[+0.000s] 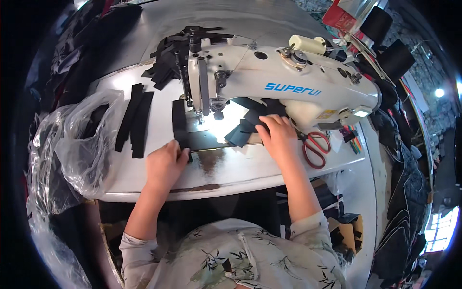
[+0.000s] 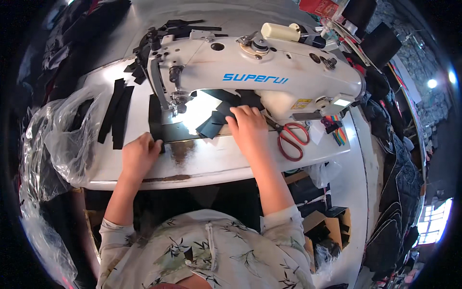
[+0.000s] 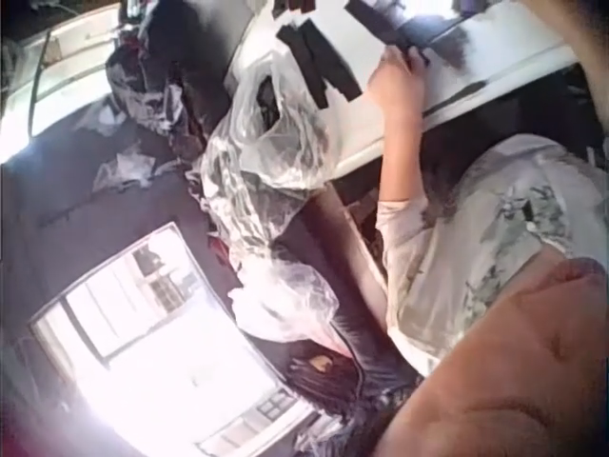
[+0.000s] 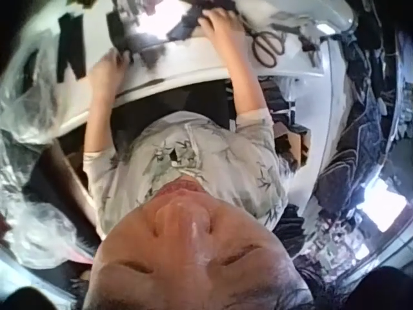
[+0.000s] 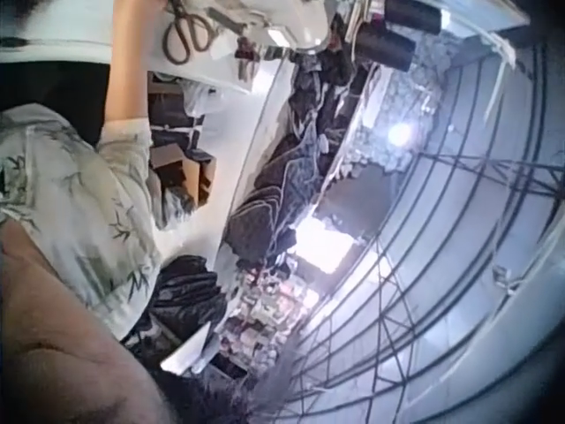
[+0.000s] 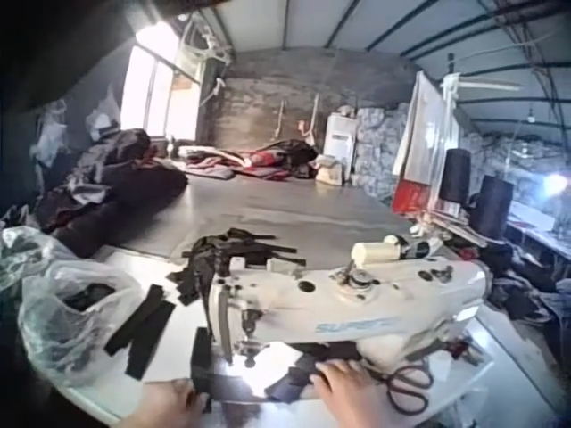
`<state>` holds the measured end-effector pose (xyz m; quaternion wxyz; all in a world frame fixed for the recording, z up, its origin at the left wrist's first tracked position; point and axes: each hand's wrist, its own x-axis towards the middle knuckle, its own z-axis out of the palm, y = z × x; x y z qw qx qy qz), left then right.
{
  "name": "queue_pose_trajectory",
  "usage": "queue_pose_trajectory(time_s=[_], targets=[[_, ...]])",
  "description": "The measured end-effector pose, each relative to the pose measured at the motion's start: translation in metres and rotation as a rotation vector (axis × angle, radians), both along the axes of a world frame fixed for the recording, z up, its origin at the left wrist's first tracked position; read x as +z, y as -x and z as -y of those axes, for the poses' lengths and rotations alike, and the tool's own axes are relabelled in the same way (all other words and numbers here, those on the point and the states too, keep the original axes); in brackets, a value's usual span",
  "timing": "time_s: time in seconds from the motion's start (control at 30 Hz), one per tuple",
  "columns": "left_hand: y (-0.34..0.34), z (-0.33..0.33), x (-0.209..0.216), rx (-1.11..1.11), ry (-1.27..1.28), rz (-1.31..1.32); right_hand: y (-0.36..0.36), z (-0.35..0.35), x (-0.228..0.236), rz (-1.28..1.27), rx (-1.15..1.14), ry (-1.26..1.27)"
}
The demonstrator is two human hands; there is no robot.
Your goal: Operate an industrial sewing machine to sew fabric strips.
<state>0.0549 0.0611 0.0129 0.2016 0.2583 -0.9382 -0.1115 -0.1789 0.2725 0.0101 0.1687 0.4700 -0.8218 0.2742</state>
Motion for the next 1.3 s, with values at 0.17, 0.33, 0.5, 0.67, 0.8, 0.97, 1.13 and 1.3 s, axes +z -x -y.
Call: queue_pose_trajectory(time_s=[0.17, 0.33, 0.5, 0.67, 0.8, 0.97, 1.13, 1.3], targets=[[0.023, -0.008, -0.002, -0.321, 0.215, -0.060, 0.014, 0.018, -0.015, -0.033, -0.044, -0.116], [0.075, -0.050, 0.000, -0.676, 0.221, -0.060, 0.001, 0.023, -0.023, -0.127, 0.007, -0.117], [0.093, -0.054, -0.018, -0.664, 0.165, 0.076, 0.016, 0.017, -0.028, -0.012, -0.073, -0.013], [0.100, -0.055, -0.024, -0.651, 0.142, 0.054, 0.013, 0.016, -0.022, 0.545, -0.195, 0.515], [0.098, -0.052, -0.022, -0.643, 0.022, -0.091, 0.008, 0.011, -0.018, 0.420, -0.158, 0.454], [0.098, -0.053, -0.008, -0.383, -0.264, -0.412, -0.001, 0.001, -0.025, 0.317, -0.044, 0.340], [0.095, -0.046, -0.008, -0.480, -0.199, -0.365, -0.029, -0.005, -0.006, 0.188, 0.148, 0.303], [0.086, -0.046, -0.015, -0.612, 0.123, -0.361, -0.023, -0.020, -0.012, 0.725, -0.299, 0.689]])
